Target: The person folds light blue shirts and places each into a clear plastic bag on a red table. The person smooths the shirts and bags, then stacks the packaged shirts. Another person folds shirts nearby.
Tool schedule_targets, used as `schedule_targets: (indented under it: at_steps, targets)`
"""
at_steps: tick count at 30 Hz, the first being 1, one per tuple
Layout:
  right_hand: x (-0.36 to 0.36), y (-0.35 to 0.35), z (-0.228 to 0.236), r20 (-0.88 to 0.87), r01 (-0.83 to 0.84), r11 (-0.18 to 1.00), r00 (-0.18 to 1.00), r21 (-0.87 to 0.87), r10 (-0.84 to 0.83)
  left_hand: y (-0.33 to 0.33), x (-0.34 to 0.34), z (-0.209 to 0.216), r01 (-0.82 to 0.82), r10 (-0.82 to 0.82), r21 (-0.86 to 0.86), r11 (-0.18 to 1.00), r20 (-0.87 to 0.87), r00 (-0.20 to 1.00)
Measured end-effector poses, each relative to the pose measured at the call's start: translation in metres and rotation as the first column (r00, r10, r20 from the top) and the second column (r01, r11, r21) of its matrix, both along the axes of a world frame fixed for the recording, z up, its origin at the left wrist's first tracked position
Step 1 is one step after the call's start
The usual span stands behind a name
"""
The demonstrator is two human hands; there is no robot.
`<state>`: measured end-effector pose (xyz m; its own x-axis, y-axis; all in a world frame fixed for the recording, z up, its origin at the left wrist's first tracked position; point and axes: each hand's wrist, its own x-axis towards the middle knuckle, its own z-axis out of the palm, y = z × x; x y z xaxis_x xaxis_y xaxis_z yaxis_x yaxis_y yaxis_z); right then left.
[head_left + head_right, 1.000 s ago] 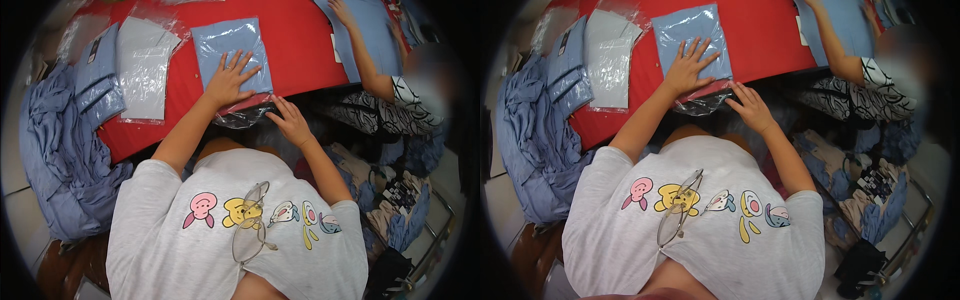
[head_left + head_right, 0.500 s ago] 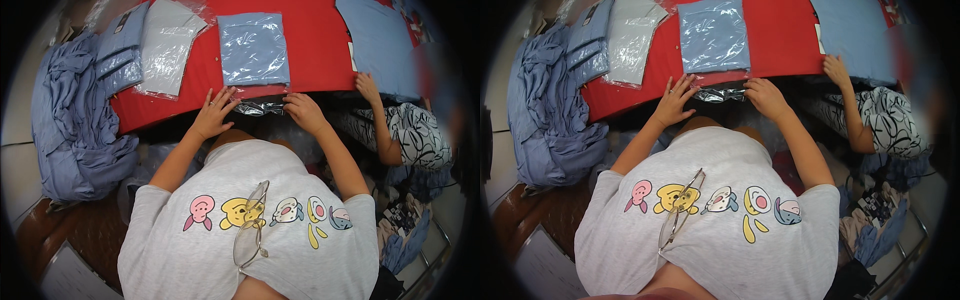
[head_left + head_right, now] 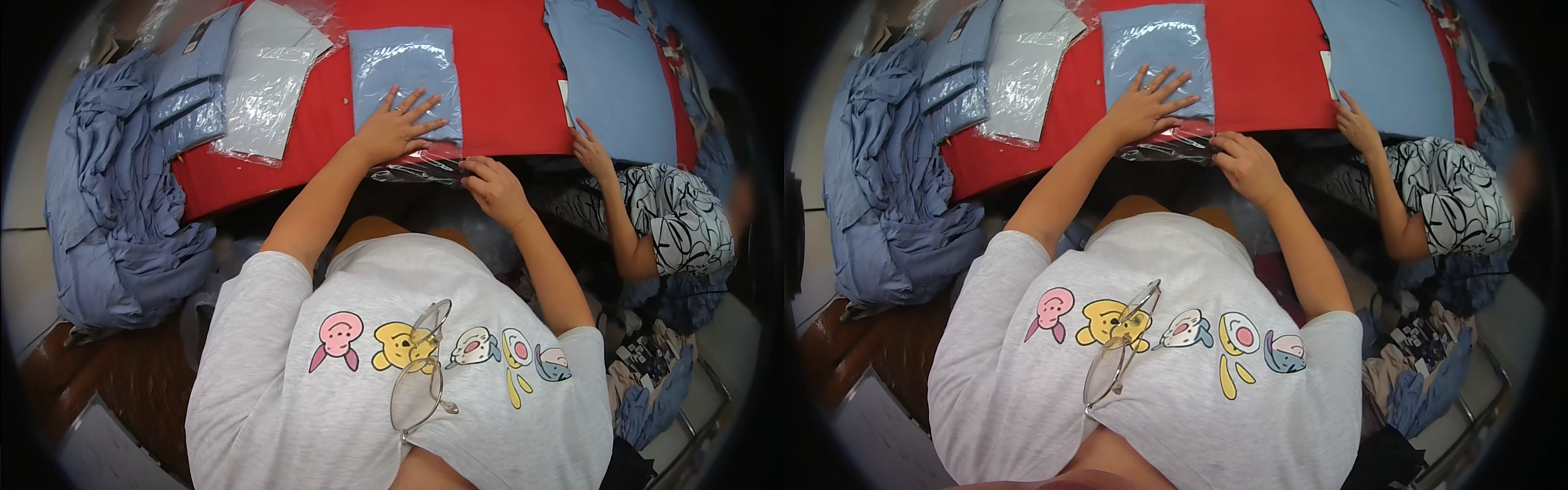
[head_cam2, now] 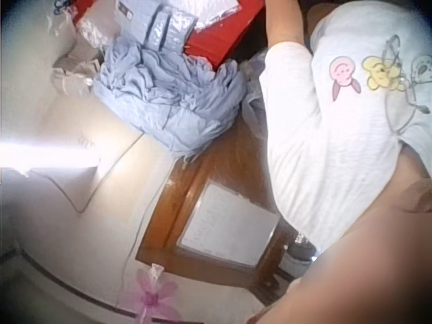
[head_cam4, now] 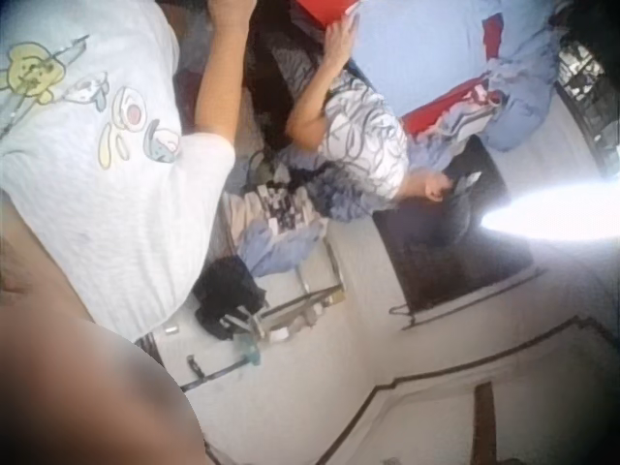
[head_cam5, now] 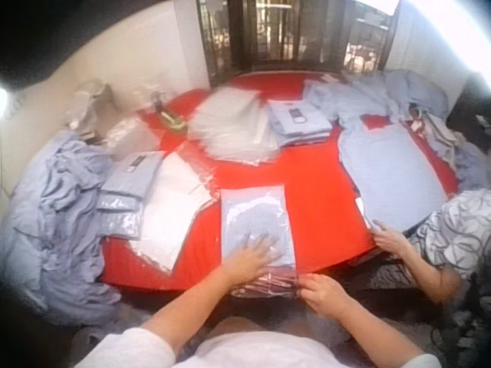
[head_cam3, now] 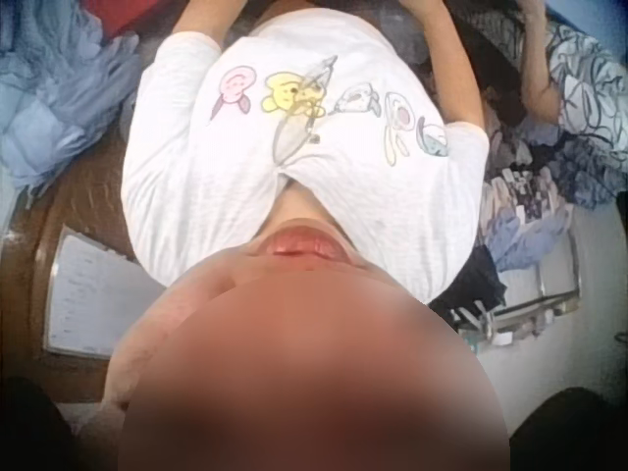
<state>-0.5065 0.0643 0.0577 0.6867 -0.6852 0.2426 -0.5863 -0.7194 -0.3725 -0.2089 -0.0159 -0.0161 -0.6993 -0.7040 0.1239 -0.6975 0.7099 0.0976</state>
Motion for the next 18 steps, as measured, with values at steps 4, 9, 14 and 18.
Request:
schedule_targets:
  at_steps: [4, 9, 14, 18]
  targets:
    - [-0.007, 0.009, -0.014, 0.008, 0.116, 0.990, 0.993, -0.084, -0.115, -0.024, 0.001, -0.010, -0.048, 0.051, -0.070, 0.996, 0.049, 0.997]
    - [-0.010, -0.005, -0.028, -0.017, 0.161, 0.977, 0.986, -0.138, -0.165, -0.046, -0.003, -0.007, -0.045, 0.043, -0.096, 0.994, -0.023, 0.999]
    - [0.028, -0.008, -0.005, 0.172, 0.371, 0.928, 0.917, -0.032, -0.361, -0.051, -0.004, -0.010, -0.077, 0.069, -0.090, 0.993, -0.095, 0.993]
    - [0.098, -0.011, 0.004, 0.266, 0.317, 0.925, 0.892, 0.208, -0.366, -0.053, -0.006, -0.013, -0.071, 0.058, -0.103, 0.992, -0.120, 0.991]
